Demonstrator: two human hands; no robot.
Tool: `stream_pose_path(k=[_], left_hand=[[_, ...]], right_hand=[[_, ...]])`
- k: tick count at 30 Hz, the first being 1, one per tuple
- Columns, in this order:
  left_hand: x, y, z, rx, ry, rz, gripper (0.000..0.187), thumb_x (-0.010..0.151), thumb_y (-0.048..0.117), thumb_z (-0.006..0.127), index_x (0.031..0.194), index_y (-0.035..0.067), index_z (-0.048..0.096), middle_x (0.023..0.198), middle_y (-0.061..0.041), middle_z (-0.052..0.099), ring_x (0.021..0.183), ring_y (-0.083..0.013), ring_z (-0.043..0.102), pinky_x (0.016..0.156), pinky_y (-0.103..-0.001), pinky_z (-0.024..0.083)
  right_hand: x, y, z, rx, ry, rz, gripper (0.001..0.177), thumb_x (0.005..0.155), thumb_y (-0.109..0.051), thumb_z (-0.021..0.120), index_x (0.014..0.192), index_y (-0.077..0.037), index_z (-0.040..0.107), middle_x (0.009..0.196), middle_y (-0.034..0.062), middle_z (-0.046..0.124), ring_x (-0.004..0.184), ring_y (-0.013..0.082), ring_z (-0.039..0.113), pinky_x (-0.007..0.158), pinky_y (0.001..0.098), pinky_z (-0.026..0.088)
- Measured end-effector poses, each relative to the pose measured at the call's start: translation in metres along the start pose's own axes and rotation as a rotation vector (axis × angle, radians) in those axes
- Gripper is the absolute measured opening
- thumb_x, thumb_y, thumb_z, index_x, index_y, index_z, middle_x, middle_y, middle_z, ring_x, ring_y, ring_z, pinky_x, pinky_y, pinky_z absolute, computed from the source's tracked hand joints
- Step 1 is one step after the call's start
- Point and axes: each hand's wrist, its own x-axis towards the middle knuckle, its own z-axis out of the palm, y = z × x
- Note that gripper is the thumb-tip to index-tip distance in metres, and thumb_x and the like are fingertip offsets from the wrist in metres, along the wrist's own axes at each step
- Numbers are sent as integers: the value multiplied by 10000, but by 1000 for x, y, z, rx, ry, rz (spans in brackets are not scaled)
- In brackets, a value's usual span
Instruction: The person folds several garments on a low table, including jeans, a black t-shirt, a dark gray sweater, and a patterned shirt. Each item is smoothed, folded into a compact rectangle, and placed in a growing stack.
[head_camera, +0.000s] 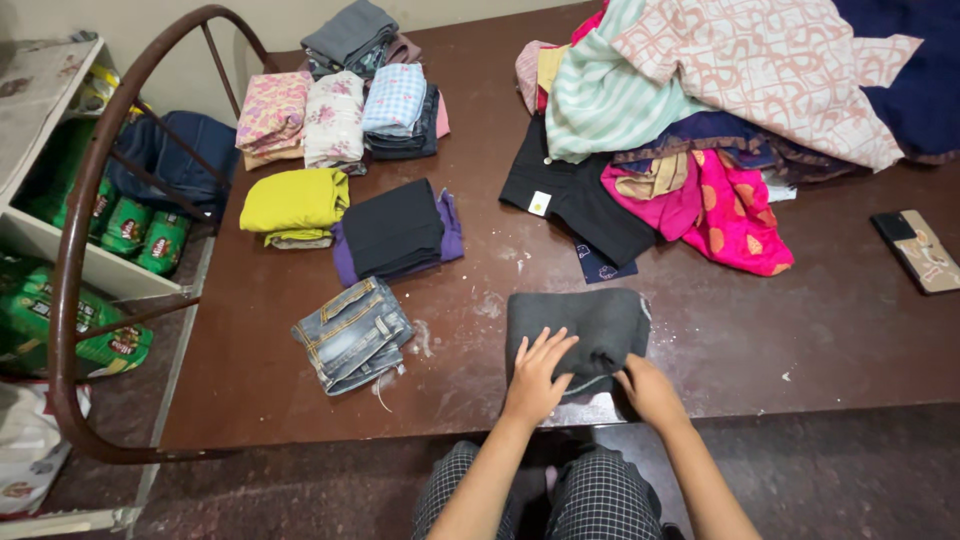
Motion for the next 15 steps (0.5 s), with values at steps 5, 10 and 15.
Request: stream_pose_path(k=[5,10,15], left_hand=[[-8,10,12,280,-185,146,724,738,170,794,1433,213,596,1567,-115,481,1482,-384,367,1199,-664,197],[-10,20,32,458,-255,102,842,755,310,808,1528,223,488,1625,-188,343,1509,-440,248,1180,-698,129],[1,23,60,577,-263,8,877,811,405,786,1571,203,397,1635,-224,268,1512,-467,178,1167,-704,98]], right_hand=[[21,35,37,-144,302,57,350,837,-288,720,1133,-101,726,1169,212,696,1142,415,632,987,482,490],[7,37,51,-41,749,203,549,809,-336,736,1296,-95,661,1259,214,678,1175,378,621,993,433,475],[8,17,12,1373,211,525,766,873,-631,629,1358,-37,650,1259,156,724,1156,286,660,967,376,506]])
